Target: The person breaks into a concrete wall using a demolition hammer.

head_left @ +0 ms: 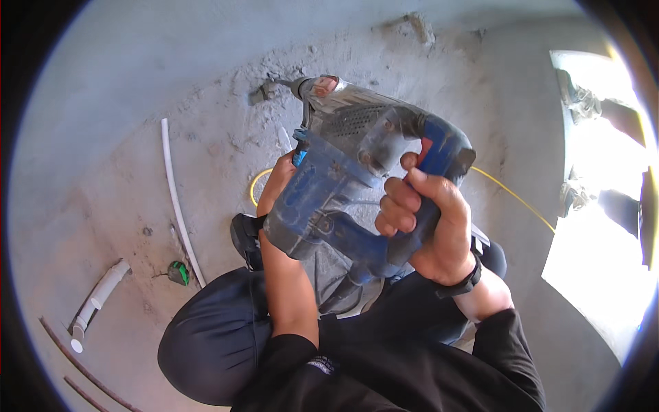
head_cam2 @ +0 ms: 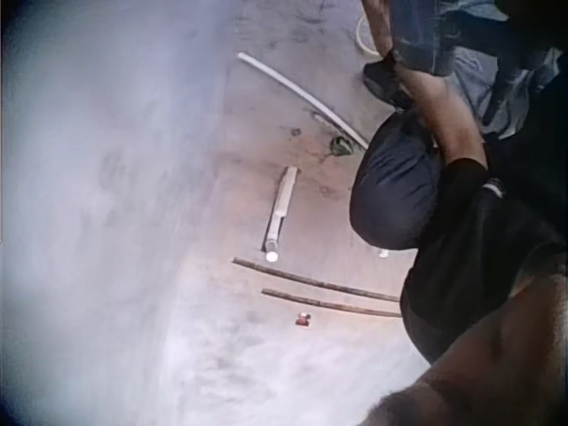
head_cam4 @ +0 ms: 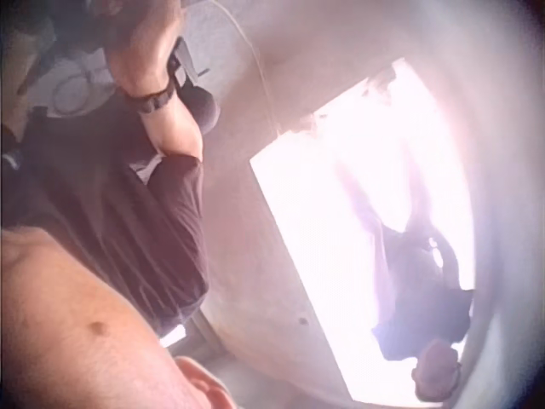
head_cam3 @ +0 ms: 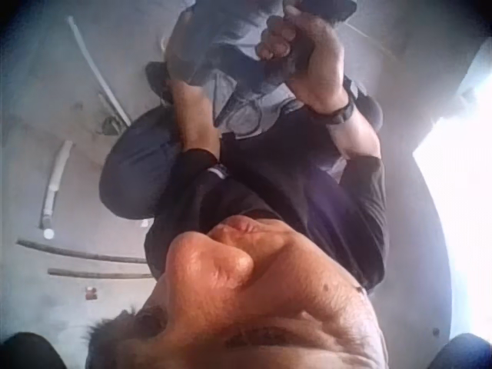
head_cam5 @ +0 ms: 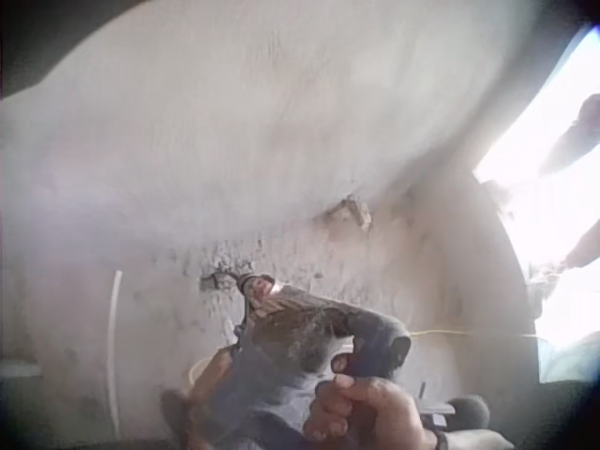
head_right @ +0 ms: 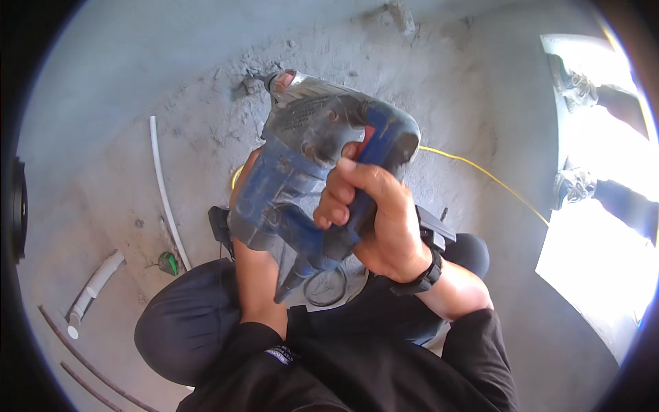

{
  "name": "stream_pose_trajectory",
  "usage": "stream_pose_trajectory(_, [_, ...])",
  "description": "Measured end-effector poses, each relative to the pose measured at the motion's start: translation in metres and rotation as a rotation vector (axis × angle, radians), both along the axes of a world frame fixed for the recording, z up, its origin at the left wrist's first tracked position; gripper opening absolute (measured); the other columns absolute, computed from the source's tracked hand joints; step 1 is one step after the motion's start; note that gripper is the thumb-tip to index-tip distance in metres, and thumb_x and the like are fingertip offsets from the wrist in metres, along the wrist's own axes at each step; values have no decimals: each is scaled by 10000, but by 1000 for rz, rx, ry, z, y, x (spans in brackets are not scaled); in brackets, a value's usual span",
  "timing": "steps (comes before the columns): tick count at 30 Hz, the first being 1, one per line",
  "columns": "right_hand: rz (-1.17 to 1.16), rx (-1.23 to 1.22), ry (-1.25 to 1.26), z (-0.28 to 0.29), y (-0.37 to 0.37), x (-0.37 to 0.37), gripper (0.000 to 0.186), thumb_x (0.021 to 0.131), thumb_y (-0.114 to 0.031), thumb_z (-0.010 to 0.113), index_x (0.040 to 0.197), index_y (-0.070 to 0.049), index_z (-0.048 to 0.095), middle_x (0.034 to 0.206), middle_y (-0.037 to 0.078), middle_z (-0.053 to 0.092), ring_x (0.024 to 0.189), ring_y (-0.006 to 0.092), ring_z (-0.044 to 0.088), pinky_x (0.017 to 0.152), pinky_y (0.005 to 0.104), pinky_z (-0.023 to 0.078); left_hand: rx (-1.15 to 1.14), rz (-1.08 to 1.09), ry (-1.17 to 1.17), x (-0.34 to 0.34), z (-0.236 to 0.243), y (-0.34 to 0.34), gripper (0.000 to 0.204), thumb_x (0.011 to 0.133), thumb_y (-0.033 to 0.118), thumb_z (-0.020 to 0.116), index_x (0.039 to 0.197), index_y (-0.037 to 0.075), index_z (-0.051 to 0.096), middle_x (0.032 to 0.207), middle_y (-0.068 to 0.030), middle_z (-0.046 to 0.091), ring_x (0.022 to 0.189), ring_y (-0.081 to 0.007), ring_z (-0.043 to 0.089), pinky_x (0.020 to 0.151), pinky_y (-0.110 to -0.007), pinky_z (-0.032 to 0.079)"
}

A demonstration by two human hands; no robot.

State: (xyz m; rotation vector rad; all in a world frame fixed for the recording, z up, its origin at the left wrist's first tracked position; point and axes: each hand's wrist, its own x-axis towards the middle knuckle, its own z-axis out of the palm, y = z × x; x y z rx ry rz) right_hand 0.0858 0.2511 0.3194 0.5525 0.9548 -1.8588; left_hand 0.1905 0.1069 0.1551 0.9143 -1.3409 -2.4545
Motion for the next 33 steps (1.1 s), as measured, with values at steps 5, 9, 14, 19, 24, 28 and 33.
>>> stream_pose_trajectory(5, [-98,-79,1,-2,5,-3,75,953,-199,571,980,-152,519,693,-49,417,586,78,411,606,274,363,-516,-366,-157,-1,-91,-28,297,891,223,717,1032,-31,659,797,-182,687,677,-244,643,672,-351,505])
stream_pose_trajectory(9, [-147,47,-53,-31,57,21,84,943,-192,557,998,-142,518,659,-56,399,556,76,392,570,266,351,-334,-516,-288,14,-104,-11,421,854,358,743,1051,-7,668,855,-206,700,725,-318,652,714,-395,509])
stream_pose_trajectory(14, [-159,50,31,-16,101,48,135,923,-161,505,1057,-140,508,638,-44,390,488,86,379,511,281,369,-388,-601,-142,11,-104,36,424,864,387,731,1029,0,675,881,-218,697,868,-351,687,771,-409,513])
stream_pose_trajectory(19, [-129,35,51,0,91,20,150,915,-162,526,1060,-125,508,641,-42,399,491,86,387,509,277,368,-455,-413,-226,-2,-77,47,420,875,381,726,981,-22,674,807,-207,694,748,-379,680,690,-415,521])
stream_pose_trajectory(24, [61,226,199,47,35,-17,213,920,-170,549,1120,-101,526,685,-38,427,525,79,410,523,274,366,-541,-63,-31,-30,-90,60,382,880,340,721,841,-36,664,697,-206,659,638,-384,647,589,-412,493])
stream_pose_trajectory(28, [176,312,302,84,-32,-38,250,925,-170,571,1148,-65,530,718,-31,454,543,78,419,534,275,371,-339,58,39,-54,-122,64,362,896,317,693,825,-35,643,654,-151,656,553,-278,615,564,-383,487])
stream_pose_trajectory(33, [404,383,490,120,-95,-70,262,949,-212,619,1122,-29,545,766,-10,502,582,46,460,543,234,402,239,114,187,-97,-47,58,360,929,329,650,881,-28,647,682,-46,678,609,-114,610,518,-306,473])
